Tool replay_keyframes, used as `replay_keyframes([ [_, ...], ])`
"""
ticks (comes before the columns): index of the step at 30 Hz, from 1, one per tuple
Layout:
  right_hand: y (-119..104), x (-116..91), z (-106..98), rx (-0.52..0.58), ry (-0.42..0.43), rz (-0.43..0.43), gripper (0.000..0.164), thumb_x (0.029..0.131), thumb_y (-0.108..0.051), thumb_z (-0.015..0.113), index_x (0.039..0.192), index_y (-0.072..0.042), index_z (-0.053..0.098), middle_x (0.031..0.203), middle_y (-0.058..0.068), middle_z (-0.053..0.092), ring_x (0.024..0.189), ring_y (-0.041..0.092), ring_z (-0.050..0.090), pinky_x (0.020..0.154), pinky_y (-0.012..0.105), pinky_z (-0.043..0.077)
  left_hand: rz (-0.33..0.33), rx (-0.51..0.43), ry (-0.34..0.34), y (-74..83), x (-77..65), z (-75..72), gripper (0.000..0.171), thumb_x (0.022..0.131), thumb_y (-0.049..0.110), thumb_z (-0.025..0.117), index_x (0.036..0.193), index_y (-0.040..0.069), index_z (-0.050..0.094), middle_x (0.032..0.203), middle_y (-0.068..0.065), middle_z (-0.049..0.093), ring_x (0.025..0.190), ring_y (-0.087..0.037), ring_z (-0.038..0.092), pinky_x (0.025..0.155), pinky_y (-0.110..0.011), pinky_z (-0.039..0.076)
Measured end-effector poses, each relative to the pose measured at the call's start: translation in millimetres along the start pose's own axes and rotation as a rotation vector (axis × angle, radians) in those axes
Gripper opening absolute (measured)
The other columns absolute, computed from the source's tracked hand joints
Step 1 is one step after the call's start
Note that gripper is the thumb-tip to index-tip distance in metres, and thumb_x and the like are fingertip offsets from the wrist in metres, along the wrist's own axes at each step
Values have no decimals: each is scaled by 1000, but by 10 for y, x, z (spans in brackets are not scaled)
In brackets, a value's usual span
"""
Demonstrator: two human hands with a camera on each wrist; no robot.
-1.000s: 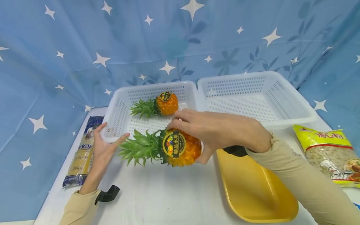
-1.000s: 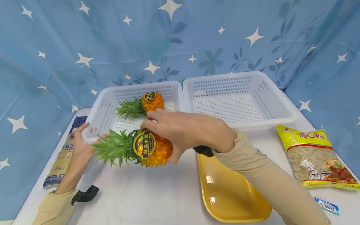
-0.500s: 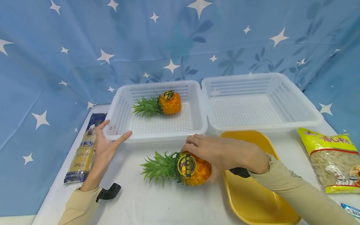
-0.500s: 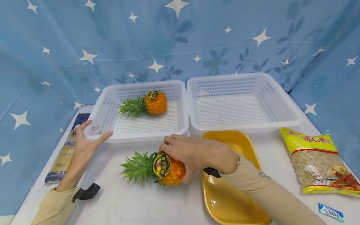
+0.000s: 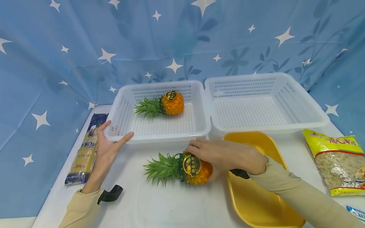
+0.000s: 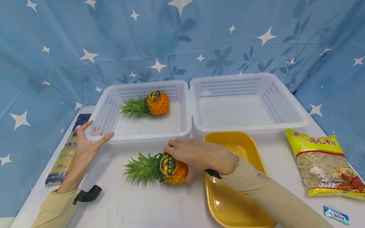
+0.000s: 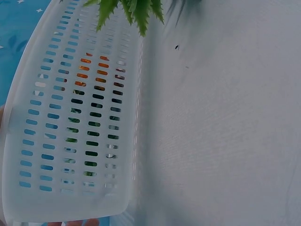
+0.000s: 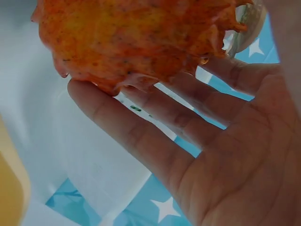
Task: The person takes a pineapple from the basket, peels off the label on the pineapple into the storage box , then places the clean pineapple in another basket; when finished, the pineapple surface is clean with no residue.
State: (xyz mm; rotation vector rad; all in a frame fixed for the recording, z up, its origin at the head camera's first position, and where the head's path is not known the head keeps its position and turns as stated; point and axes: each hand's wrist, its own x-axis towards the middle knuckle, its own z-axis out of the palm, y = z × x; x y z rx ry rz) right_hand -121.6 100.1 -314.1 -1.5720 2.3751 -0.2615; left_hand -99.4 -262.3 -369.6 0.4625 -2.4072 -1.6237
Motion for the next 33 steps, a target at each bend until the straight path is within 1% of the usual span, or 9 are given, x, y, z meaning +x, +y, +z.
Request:
replay_keyframes([
  [5,16,-7,12,11,-26,42,92,71,-33,99,144,-8,50,137,4,54,121,21,56,98,42,56,6,-3,7,-2,-10,-8,100,91,26,84,164,18,16,157,-19,38,137,-33,44,106,-47,39],
  [10,25,-28,25,12,-23,51,98,68,-31,101,147,-9,49,141,4,54,126,23,54,103,44,53,36,26,25,-17,-43,-25,98,92,25,82,165,16,17,158,-18,35,133,-30,44,99,-40,42],
  [16,42,-82,45,23,-3,71,102,65,-29,102,149,-7,48,147,8,53,134,27,52,110,46,48,99,207,45,53,-79,-83,105,88,34,84,165,7,16,161,-24,16,133,-41,35,108,-60,35],
  [21,49,-111,54,43,16,84,100,66,-28,101,148,-6,48,146,10,54,133,28,53,111,48,47,172,334,93,234,-207,-133,111,84,37,89,164,10,16,164,-22,11,144,-44,24,112,-70,27],
  [23,48,-110,53,45,15,87,99,67,-28,101,148,-6,49,145,10,55,132,28,54,111,48,47,292,336,125,321,-308,-115,110,82,30,91,164,9,20,164,-21,14,147,-41,21,115,-68,27],
  [25,44,-105,51,46,10,93,99,67,-28,101,147,-6,49,145,10,55,132,28,54,112,48,47,464,290,130,406,-424,-57,108,80,25,93,162,7,25,163,-19,20,148,-36,23,118,-62,29],
  [27,41,-100,52,50,6,98,98,66,-28,102,147,-6,50,143,8,56,131,28,55,111,48,47,647,233,100,480,-541,42,100,82,34,91,158,2,33,161,-18,28,147,-32,29,121,-52,32],
  [30,33,-91,53,49,3,112,98,65,-29,102,146,-7,51,141,8,57,128,27,56,108,48,49,939,184,0,548,-675,225,85,90,49,80,146,-5,47,151,-22,43,139,-32,40,121,-41,32],
  [33,28,-76,51,43,2,125,98,65,-31,103,146,-8,51,140,8,58,125,27,58,105,48,51,1131,255,-162,524,-750,373,73,98,56,68,134,-6,56,143,-24,50,133,-35,48,120,-39,34],
])
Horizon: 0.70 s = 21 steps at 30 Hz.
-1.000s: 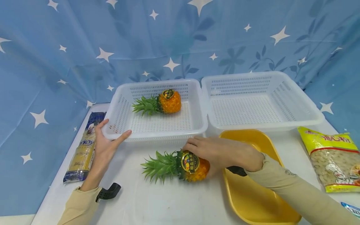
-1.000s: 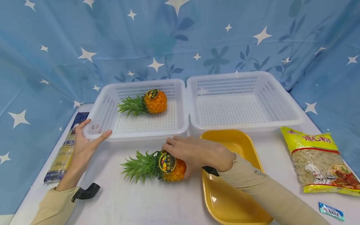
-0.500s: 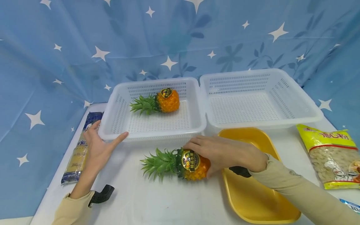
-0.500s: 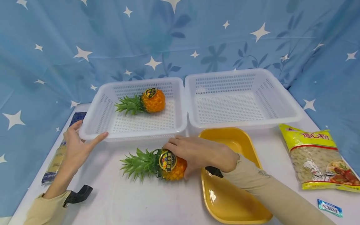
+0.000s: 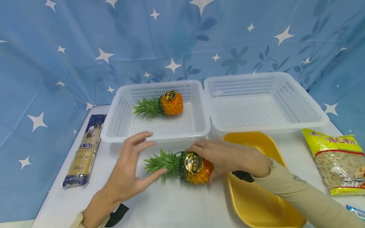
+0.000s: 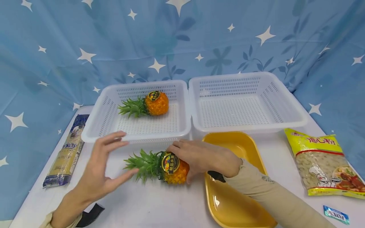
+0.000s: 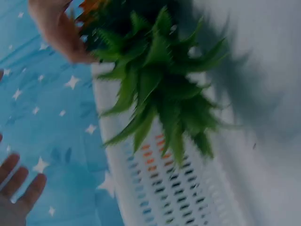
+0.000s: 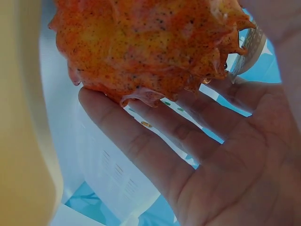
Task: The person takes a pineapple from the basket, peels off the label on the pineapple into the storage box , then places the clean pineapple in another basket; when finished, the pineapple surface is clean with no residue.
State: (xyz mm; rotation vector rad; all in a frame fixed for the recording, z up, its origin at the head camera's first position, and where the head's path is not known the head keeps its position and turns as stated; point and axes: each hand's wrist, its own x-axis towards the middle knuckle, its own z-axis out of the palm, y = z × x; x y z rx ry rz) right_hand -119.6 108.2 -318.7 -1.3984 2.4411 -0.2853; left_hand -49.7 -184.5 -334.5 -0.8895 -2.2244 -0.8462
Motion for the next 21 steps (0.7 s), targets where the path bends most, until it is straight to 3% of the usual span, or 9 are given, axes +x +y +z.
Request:
replay_keyframes([
  [2,1,7,2,-4,-1,5,98,65,-31,103,145,-8,52,139,8,59,124,27,59,104,48,52,75,11,-135,-10,-37,95,69,98,54,69,135,-2,56,143,-22,51,132,-36,50,118,-41,38],
  [3,2,10,2,-3,-1,5,98,65,-31,103,146,-8,52,139,8,59,124,27,59,104,47,52,80,21,-207,-25,-63,137,70,96,54,72,138,1,55,146,-19,50,133,-35,50,116,-44,41],
  [6,3,13,3,4,1,-2,97,65,-29,103,145,-7,52,139,8,58,124,27,59,105,47,52,44,68,-369,-99,-139,239,83,85,54,85,145,7,50,151,-14,47,135,-32,49,110,-50,46],
  [8,4,13,6,13,5,-6,96,65,-28,103,144,-7,52,139,8,58,124,27,59,105,46,51,15,85,-425,-150,-171,292,91,78,50,91,147,9,48,151,-14,46,135,-31,49,108,-51,48],
  [12,1,16,15,14,12,-11,95,65,-30,103,143,-8,53,138,7,59,123,26,59,105,46,51,-24,83,-452,-224,-220,358,93,74,45,95,147,9,49,147,-15,49,131,-30,52,105,-49,50],
  [21,19,17,19,22,2,-15,96,66,-33,102,143,-8,51,138,7,57,122,24,59,105,45,52,-27,73,-410,-280,-251,447,80,77,41,94,140,8,57,134,-7,58,119,-24,59,96,-43,55],
])
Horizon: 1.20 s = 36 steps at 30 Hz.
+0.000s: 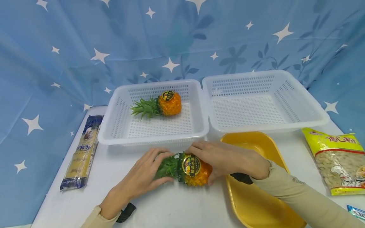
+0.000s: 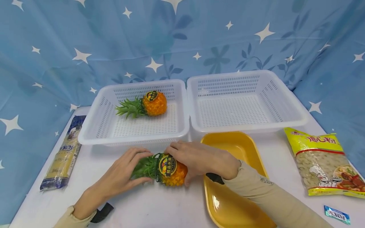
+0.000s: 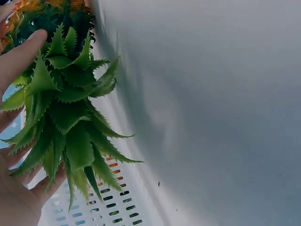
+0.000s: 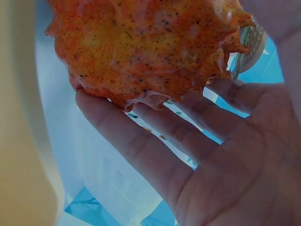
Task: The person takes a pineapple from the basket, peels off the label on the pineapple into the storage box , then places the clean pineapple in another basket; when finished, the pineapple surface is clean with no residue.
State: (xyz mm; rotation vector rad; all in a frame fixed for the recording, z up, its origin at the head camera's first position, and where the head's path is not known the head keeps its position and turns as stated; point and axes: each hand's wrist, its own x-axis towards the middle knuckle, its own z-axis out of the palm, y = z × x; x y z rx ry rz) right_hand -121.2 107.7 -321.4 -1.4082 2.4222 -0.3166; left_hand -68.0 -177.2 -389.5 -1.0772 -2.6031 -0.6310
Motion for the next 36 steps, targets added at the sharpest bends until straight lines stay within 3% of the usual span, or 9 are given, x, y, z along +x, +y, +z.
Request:
replay_keyframes([
  [13,60,-50,-7,78,4,-59,104,75,-35,97,156,-2,39,154,10,46,137,27,50,114,45,45,-35,11,21,-6,18,42,81,73,45,94,136,7,60,127,-5,63,116,-25,61,98,-45,54],
  [18,34,-109,-62,152,-30,6,106,80,-34,94,161,-6,32,158,10,43,137,28,50,113,48,45,-44,15,23,-5,18,65,78,75,44,94,136,8,60,126,-5,63,114,-25,62,96,-45,55],
  [21,20,-140,-145,167,-49,46,98,85,-35,89,162,-8,33,159,11,43,137,30,51,112,49,46,-49,9,20,-1,29,70,77,76,45,93,137,10,60,126,-5,63,114,-25,62,95,-45,55],
  [24,2,-137,-249,90,-5,-8,77,93,-38,81,154,-7,47,149,11,53,129,28,58,106,45,51,-52,6,16,4,36,68,76,77,44,93,137,10,60,127,-5,62,115,-25,61,95,-45,55],
  [29,-104,10,-415,-107,92,-190,41,99,-30,75,130,-6,66,125,6,64,107,19,61,88,31,57,-63,12,14,7,31,48,74,77,43,93,134,10,60,127,-5,62,115,-24,61,95,-44,55],
  [33,-218,165,-467,-202,39,-241,36,97,-23,78,128,-7,69,125,5,65,109,17,61,86,26,57,-74,17,5,15,24,38,74,76,44,94,133,10,61,127,-5,62,115,-25,61,94,-44,55],
  [36,-270,240,-452,-244,-14,-251,31,96,-20,79,124,-8,72,116,3,64,100,14,61,82,22,55,-76,20,-2,27,29,39,75,77,44,93,135,10,60,128,-5,61,116,-25,61,95,-45,55],
])
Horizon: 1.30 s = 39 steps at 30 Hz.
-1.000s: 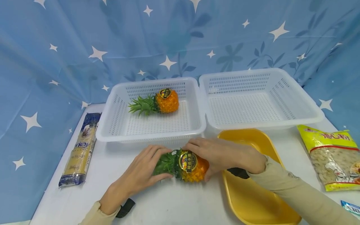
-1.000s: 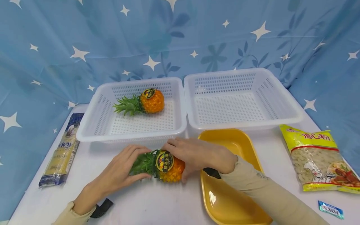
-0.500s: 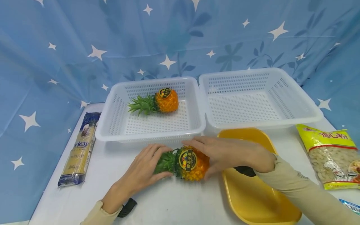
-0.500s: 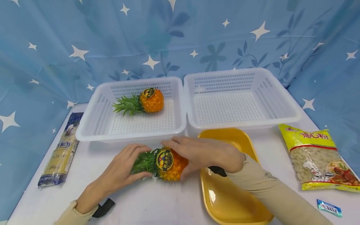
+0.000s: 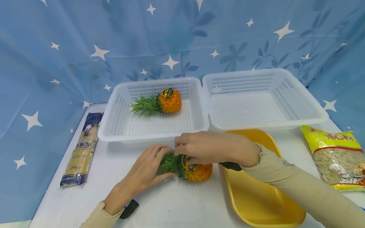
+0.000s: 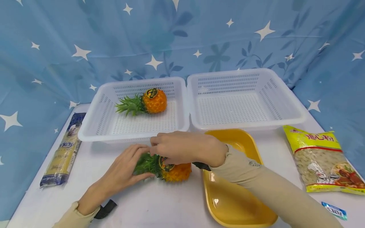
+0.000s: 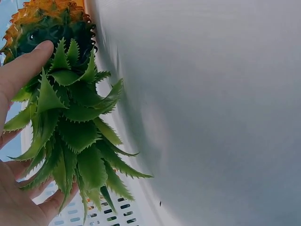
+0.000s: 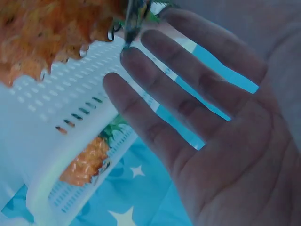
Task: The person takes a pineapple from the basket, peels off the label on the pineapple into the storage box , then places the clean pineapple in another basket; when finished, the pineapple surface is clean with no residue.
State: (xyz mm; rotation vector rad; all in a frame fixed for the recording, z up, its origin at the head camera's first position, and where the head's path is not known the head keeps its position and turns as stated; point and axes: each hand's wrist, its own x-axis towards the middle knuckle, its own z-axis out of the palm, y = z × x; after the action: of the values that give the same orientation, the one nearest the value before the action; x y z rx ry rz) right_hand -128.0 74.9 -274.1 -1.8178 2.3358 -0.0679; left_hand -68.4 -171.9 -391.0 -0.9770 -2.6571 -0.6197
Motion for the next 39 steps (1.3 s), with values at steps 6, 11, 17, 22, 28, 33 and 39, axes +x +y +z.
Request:
replay_keyframes([
  [6,-23,54,21,-43,-43,-6,21,94,-14,80,115,-12,79,104,0,63,91,12,63,79,21,55,7,12,-3,15,22,13,74,79,44,92,135,10,60,128,-5,61,115,-25,61,95,-45,55],
  [11,-37,34,12,-45,7,-24,6,95,-16,79,100,-16,81,91,-4,60,80,11,60,74,20,53,12,26,-3,23,21,23,74,78,44,92,135,10,60,127,-5,61,114,-25,61,94,-45,55],
  [17,-89,-106,-13,-103,102,-59,6,97,-13,77,95,-19,80,87,-8,60,74,7,58,69,20,52,16,25,-2,32,32,38,72,79,44,92,134,10,60,127,-6,60,115,-26,61,94,-45,55],
  [22,-135,-343,-66,-148,193,-53,11,94,-8,79,96,-19,77,86,-8,59,73,7,57,69,21,53,2,17,-6,39,34,42,73,79,43,92,136,11,59,128,-6,60,115,-26,61,93,-46,55],
  [28,-20,-768,-100,21,297,6,15,91,-10,83,95,-23,77,89,-13,58,76,5,56,70,25,54,-11,27,-2,38,18,39,74,79,43,92,137,10,59,128,-8,61,115,-27,62,92,-47,55],
  [33,130,-1089,-17,172,275,147,19,89,-13,84,95,-30,78,95,-19,59,81,-1,57,72,24,56,-16,42,2,35,-1,39,76,79,44,92,137,10,59,128,-8,61,116,-28,62,92,-47,55],
  [39,310,-1287,190,342,172,246,19,89,-8,84,97,-25,81,89,-21,59,79,-5,60,71,22,57,-12,50,8,31,-14,48,76,78,43,92,137,10,59,129,-8,61,115,-27,61,92,-47,55],
])
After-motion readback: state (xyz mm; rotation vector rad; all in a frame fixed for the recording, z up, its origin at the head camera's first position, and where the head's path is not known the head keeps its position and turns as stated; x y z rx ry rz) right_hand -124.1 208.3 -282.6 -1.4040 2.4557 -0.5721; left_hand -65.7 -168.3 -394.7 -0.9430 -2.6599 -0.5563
